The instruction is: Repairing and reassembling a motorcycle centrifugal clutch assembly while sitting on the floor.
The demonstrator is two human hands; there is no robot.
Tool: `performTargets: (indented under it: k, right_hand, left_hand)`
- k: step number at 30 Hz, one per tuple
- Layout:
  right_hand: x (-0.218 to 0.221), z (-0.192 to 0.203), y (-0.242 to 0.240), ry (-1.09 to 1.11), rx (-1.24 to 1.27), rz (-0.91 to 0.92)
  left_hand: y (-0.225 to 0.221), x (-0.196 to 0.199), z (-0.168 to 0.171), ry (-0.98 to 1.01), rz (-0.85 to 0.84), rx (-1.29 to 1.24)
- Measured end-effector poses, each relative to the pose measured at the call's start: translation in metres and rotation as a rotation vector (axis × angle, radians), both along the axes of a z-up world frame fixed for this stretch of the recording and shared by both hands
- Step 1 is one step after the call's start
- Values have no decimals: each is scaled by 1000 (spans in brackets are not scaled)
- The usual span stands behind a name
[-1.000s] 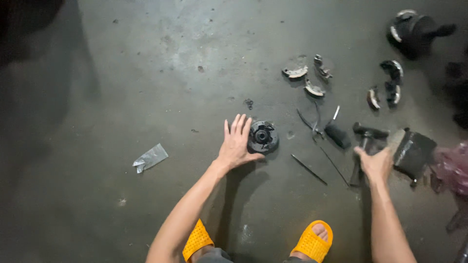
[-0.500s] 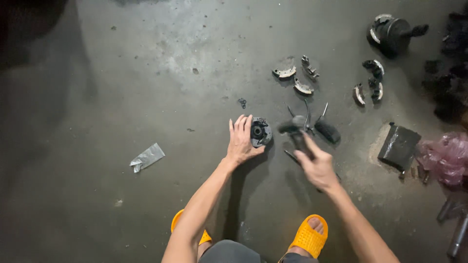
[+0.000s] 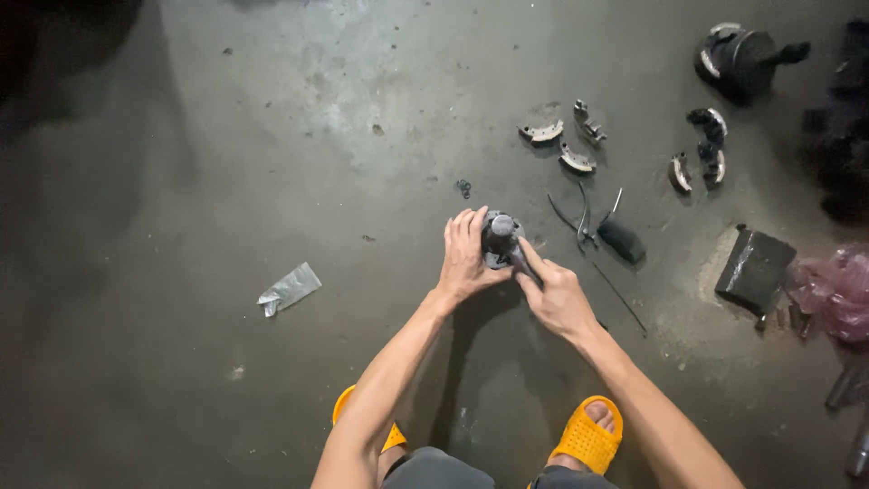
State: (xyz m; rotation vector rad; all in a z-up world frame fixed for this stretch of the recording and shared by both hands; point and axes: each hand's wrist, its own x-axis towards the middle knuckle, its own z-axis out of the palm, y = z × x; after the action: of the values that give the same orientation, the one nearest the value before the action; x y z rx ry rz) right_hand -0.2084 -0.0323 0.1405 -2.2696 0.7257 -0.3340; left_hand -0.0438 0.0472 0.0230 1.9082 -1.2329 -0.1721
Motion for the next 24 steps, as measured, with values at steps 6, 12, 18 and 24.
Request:
performTargets:
  k: [6, 12, 18, 24]
  right_hand:
    - [12, 36, 12, -73, 68, -74]
    - [4, 3, -4, 71, 43, -27]
    - [4, -1, 6, 80, 100, -65]
    - [-10, -7, -2, 64, 207, -260]
  left_hand:
    - [3, -1, -23, 36, -3, 12]
    - [8, 4, -13, -27, -32, 18]
    - [3, 2, -5, 42, -36, -5]
    - [6, 17, -8, -347, -308, 341]
